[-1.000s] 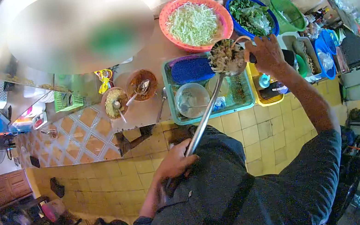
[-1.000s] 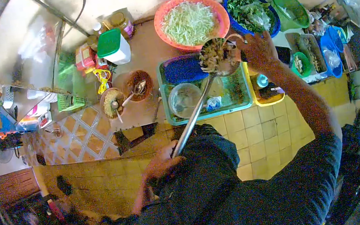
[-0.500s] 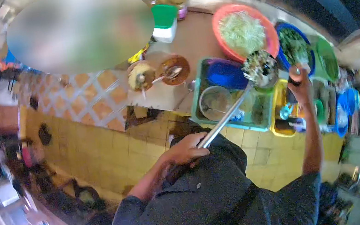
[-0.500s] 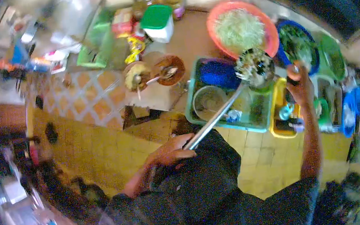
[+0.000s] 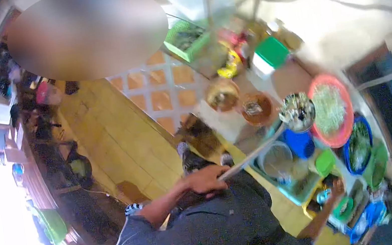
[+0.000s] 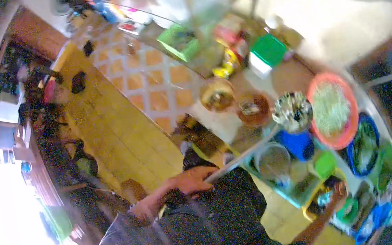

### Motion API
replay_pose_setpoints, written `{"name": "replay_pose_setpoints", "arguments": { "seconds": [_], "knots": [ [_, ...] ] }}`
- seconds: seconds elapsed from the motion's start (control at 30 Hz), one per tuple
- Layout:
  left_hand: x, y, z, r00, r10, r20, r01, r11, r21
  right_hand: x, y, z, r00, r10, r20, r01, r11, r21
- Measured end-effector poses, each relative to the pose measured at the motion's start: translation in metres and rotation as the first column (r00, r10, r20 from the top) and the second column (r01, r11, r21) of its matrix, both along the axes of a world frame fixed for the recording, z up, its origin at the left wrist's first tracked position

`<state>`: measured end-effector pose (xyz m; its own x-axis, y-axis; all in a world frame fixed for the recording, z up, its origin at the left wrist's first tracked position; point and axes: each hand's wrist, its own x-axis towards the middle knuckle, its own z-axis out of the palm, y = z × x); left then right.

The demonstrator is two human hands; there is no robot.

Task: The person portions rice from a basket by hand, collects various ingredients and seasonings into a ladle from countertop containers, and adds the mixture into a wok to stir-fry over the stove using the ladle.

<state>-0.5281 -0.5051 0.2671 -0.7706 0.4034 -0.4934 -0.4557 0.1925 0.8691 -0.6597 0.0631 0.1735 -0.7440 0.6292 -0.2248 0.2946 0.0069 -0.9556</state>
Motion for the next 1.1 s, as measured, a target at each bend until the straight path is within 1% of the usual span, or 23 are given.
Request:
{"name": "replay_pose_setpoints", "arguments": {
  "seconds": [0.03,0.07,0.1,0.13,0.17,0.2,0.23,0.27,0.3,0.33,0.4,0.43,0.47,0.53,0.57,0.6,0.63,0.67,0.73,0.87,0.93,1.07,1.1],
  "knots": [
    [0.001,-0.01,-0.005,1.0,-0.014,-0.014,0.015,0.999,0.041,0.008,0.027,-0.017,0.975,0.194,0.106,-0.215,0.945,0.247],
    [0.002,-0.024,-0.008,0.999,-0.032,-0.032,0.034,0.996,0.083,0.016,0.023,-0.003,0.931,0.32,0.176,-0.365,0.788,0.496],
    [0.002,-0.04,-0.007,0.998,-0.008,-0.056,0.012,0.998,0.061,0.022,0.013,0.016,0.876,0.401,0.267,-0.463,0.547,0.697],
    [0.005,-0.054,-0.006,0.997,0.03,-0.076,-0.025,0.998,0.065,0.006,0.003,-0.037,0.984,-0.156,0.083,-0.099,-0.095,0.991],
    [0.007,-0.072,-0.006,0.994,0.062,-0.092,-0.055,0.996,0.07,0.001,-0.084,0.006,0.967,-0.252,0.025,-0.042,-0.061,0.997],
    [0.008,-0.092,-0.007,0.992,0.067,-0.109,-0.061,0.997,0.056,-0.009,-0.115,0.005,0.969,-0.246,0.014,-0.026,-0.046,0.999],
    [0.012,-0.113,-0.008,0.997,0.064,-0.043,-0.059,0.991,0.121,-0.011,-0.144,0.001,0.997,0.015,-0.069,0.07,-0.089,0.994],
    [0.017,-0.13,-0.007,0.998,0.051,0.024,-0.054,0.981,0.186,-0.009,-0.169,0.002,0.953,0.27,-0.141,0.176,-0.11,0.978],
    [0.021,-0.151,-0.015,1.0,0.007,0.0,-0.007,0.975,0.223,-0.004,-0.247,0.029,0.951,0.3,-0.066,0.002,0.209,0.978],
    [0.028,-0.173,-0.013,1.0,-0.008,-0.001,0.008,0.975,0.22,-0.006,-0.285,0.013,0.906,0.393,-0.157,0.004,0.362,0.932],
    [0.042,-0.209,-0.01,0.992,0.066,0.11,-0.095,0.954,0.285,-0.01,-0.347,0.001,0.896,0.444,-0.018,-0.197,0.433,0.88],
    [0.054,-0.221,-0.054,0.98,0.028,-0.199,-0.003,0.992,0.125,-0.014,-0.363,-0.009,0.838,0.534,0.115,-0.363,0.387,0.847],
    [0.055,-0.24,-0.041,0.976,0.04,-0.213,-0.01,0.99,0.138,-0.018,-0.379,-0.02,0.751,0.613,0.245,-0.522,0.323,0.79],
    [0.06,-0.274,-0.003,0.992,0.04,0.117,-0.064,0.976,0.208,-0.027,-0.422,-0.033,0.542,0.802,0.25,-0.633,0.195,0.749],
    [0.064,-0.285,-0.01,0.992,0.046,0.119,-0.071,0.974,0.213,-0.025,-0.45,-0.023,0.536,0.805,0.256,-0.637,0.186,0.749],
    [0.071,-0.295,-0.021,0.99,0.049,0.132,-0.071,0.983,0.168,-0.022,-0.481,-0.012,0.585,0.745,0.321,-0.789,0.43,0.439],
    [0.079,-0.303,-0.028,0.988,0.05,0.147,-0.068,0.99,0.123,-0.019,-0.503,-0.006,0.597,0.69,0.409,-0.773,0.63,0.066],
    [0.085,-0.31,-0.034,0.987,0.047,0.154,-0.067,0.99,0.127,-0.018,-0.513,-0.014,0.596,0.686,0.416,-0.772,0.632,0.063],
    [0.091,-0.32,-0.043,0.978,0.144,0.15,-0.172,0.966,0.195,-0.024,-0.518,-0.035,0.705,0.644,0.298,-0.657,0.751,-0.068],
    [0.095,-0.338,-0.051,0.953,0.158,0.258,-0.221,0.946,0.238,-0.031,-0.524,-0.036,0.72,0.576,0.387,-0.586,0.803,-0.105],
    [0.095,-0.345,-0.062,0.973,0.181,0.145,-0.205,0.963,0.177,-0.033,-0.54,-0.023,0.741,0.533,0.409,-0.544,0.833,-0.1],
    [0.092,-0.356,-0.069,0.971,0.157,0.18,-0.189,0.966,0.174,-0.04,-0.532,-0.035,0.767,0.447,0.46,-0.472,0.879,-0.067],
    [0.094,-0.353,-0.082,0.974,0.184,0.129,-0.204,0.966,0.159,-0.042,-0.531,-0.037,0.779,0.447,0.44,-0.442,0.889,-0.12]
  ]
}}
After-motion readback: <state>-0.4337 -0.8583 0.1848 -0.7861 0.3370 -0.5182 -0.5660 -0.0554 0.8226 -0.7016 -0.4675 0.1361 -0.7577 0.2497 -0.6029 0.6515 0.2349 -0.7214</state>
